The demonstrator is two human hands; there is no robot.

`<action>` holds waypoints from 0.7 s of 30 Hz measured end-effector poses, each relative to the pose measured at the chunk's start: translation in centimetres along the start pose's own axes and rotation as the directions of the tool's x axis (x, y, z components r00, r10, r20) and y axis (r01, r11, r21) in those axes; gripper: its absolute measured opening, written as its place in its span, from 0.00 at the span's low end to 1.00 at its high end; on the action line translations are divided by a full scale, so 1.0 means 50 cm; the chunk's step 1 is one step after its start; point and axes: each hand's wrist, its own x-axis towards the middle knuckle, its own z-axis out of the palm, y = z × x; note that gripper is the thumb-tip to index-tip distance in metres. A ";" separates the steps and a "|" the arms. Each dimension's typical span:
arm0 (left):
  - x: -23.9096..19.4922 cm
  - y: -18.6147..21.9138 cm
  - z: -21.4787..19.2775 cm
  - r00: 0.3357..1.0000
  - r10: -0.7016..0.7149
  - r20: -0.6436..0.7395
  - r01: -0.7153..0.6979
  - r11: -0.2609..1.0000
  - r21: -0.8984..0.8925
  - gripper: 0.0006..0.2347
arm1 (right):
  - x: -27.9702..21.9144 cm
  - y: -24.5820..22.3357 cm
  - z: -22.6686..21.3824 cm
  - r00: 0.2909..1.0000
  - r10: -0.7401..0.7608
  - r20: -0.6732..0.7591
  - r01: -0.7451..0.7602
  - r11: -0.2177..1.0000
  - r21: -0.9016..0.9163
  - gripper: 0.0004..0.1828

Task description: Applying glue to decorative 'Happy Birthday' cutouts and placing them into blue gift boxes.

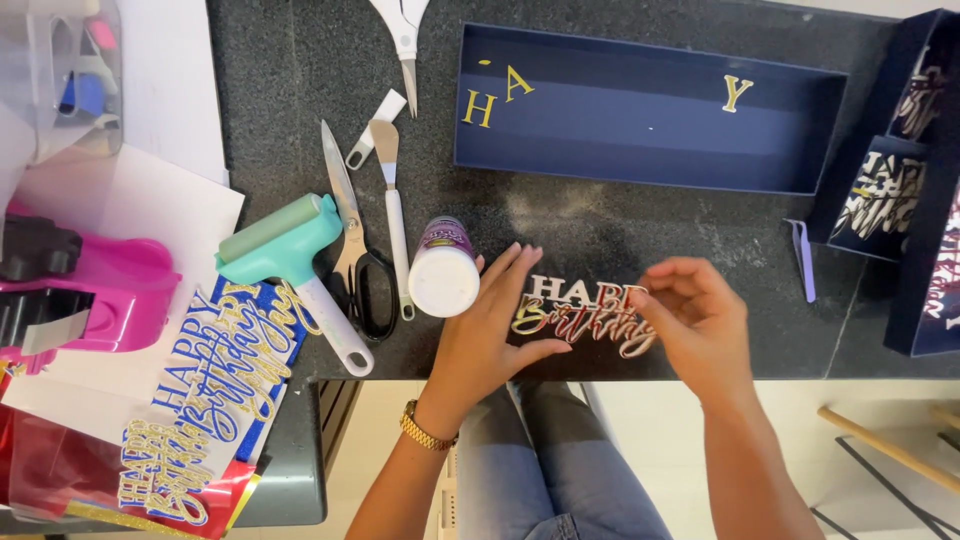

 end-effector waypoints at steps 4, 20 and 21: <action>-0.003 0.047 -0.012 0.989 -0.148 0.021 0.147 0.930 -0.338 0.44 | -0.015 -0.046 -0.048 1.000 0.012 -0.017 -0.010 0.994 0.105 0.17; -0.033 0.402 -0.044 0.893 -0.445 0.076 0.278 0.409 -0.869 0.12 | -0.251 -0.185 -0.107 0.965 -0.199 0.170 -0.105 0.300 0.948 0.31; -0.032 0.411 -0.045 0.903 -0.426 0.048 0.242 0.415 -0.877 0.12 | -0.263 -0.154 -0.092 0.937 -0.251 0.244 -0.175 0.266 0.948 0.32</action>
